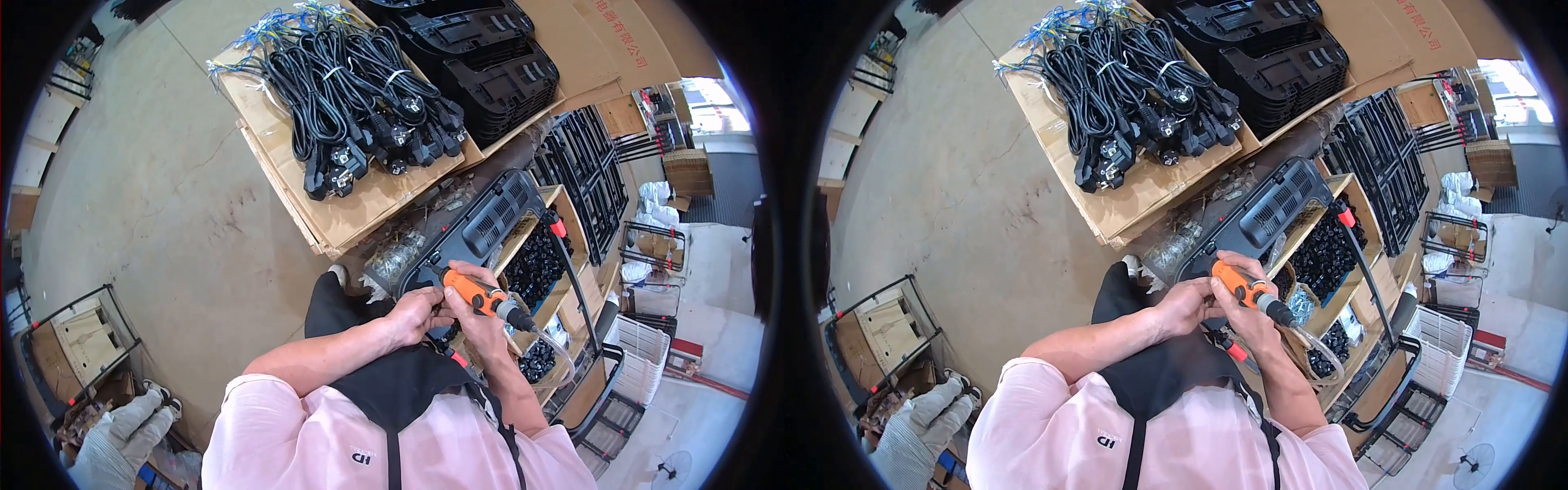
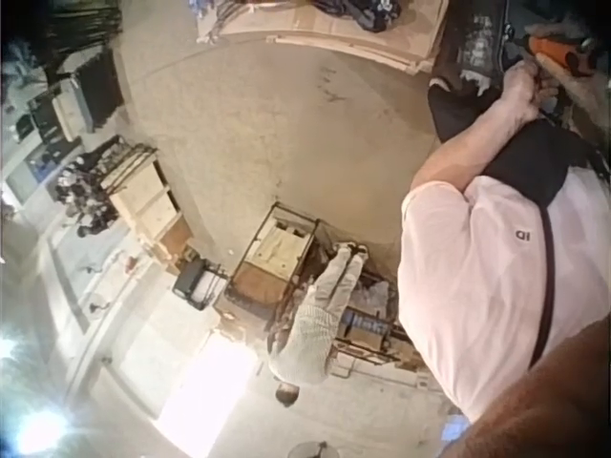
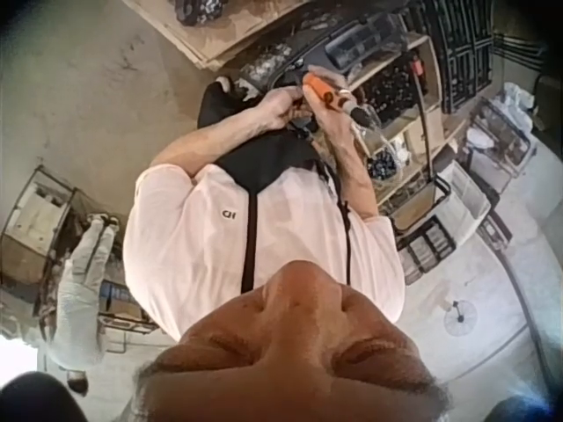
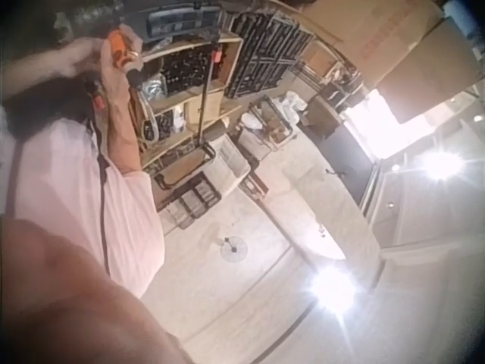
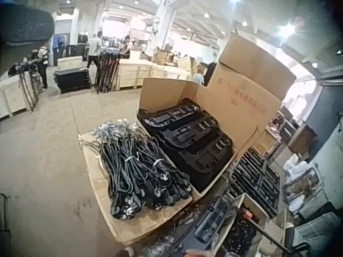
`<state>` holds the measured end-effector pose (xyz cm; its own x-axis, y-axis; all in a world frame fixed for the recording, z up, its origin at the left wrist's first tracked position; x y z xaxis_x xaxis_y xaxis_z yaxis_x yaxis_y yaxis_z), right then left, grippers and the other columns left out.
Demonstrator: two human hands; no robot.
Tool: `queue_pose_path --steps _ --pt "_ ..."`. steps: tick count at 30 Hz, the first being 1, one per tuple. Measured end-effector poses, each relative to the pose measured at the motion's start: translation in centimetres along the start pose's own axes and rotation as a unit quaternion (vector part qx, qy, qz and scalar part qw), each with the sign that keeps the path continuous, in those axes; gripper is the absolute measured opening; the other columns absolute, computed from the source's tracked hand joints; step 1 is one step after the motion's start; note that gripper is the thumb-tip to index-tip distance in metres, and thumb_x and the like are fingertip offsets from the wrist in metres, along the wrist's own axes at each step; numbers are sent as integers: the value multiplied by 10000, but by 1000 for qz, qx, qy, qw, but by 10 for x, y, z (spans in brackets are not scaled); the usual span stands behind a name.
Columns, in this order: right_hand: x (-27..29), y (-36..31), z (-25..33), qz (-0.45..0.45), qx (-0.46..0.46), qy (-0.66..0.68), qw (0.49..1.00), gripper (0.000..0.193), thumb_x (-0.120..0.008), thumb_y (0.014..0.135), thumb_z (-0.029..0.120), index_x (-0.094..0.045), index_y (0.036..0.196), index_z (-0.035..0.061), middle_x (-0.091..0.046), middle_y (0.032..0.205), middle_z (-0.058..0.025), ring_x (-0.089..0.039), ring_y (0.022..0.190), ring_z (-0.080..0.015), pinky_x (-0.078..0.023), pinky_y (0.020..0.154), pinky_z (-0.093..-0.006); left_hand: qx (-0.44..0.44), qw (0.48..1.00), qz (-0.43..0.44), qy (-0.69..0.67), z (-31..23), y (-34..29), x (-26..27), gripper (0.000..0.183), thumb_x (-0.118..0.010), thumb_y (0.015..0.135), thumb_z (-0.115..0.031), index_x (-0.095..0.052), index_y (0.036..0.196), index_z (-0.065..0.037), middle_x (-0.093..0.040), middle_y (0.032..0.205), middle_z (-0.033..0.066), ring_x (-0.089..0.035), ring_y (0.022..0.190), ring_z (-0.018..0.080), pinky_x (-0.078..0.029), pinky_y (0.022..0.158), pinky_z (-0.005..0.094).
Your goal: Assembling components of a leaf blower, connecting internal wiring and securing the plastic casing with screws.
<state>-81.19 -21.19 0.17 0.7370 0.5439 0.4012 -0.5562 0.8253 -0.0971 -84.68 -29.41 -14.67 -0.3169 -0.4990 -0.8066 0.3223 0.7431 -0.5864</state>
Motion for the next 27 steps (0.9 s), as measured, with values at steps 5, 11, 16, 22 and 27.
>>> queue_pose_path --steps 5,11,16,22,27 --pt "13 -9 22 -38 -32 37 998 511 -788 890 26 -607 1368 15 -704 1317 -166 -687 1181 -214 -551 1046 -386 -9 1000 14 5 -2 1 -16 225 -469 1137 -154 -640 1211 -28 -707 1121 96 -710 986 192 -618 880 340" --pt "108 -113 37 -265 -38 120 956 584 -799 850 79 -550 1372 -7 -715 1278 -206 -688 1207 -283 -529 1088 -427 28 993 21 109 3 11 -40 363 -397 1166 -199 -573 1403 12 -654 1299 116 -646 1203 218 -542 1051 369" --pt "137 -235 7 -454 -115 194 862 632 -801 823 95 -528 1380 -24 -722 1246 -226 -701 1181 -336 -517 1103 -478 44 977 108 180 24 55 -111 656 -313 1169 -496 -462 1537 26 -565 1500 156 -527 1389 233 -358 1237 427" --pt "115 -357 -23 -589 -186 240 749 651 -775 821 107 -520 1409 -11 -732 1182 -194 -699 1164 -360 -504 1106 -513 -64 846 172 500 27 92 -177 789 -183 1152 -581 -168 1693 -7 -157 1779 159 -101 1652 264 -60 1331 370" --pt "92 -409 -78 -590 -241 283 716 635 -790 815 64 -543 1396 -8 -718 1214 -192 -699 1158 -351 -531 1078 -509 -161 859 100 475 29 92 -158 557 -366 1176 -425 -546 1455 22 -711 1281 139 -659 1176 242 -480 1080 403"
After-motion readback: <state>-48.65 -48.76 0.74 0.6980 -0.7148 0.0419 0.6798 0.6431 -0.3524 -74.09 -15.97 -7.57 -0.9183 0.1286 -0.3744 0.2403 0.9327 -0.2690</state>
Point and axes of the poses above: each hand's wrist, its own y-axis towards the middle knuckle, its own x-axis out of the back of the hand, z = x × y, the point moved 7 cm from there along y, towards the middle knuckle
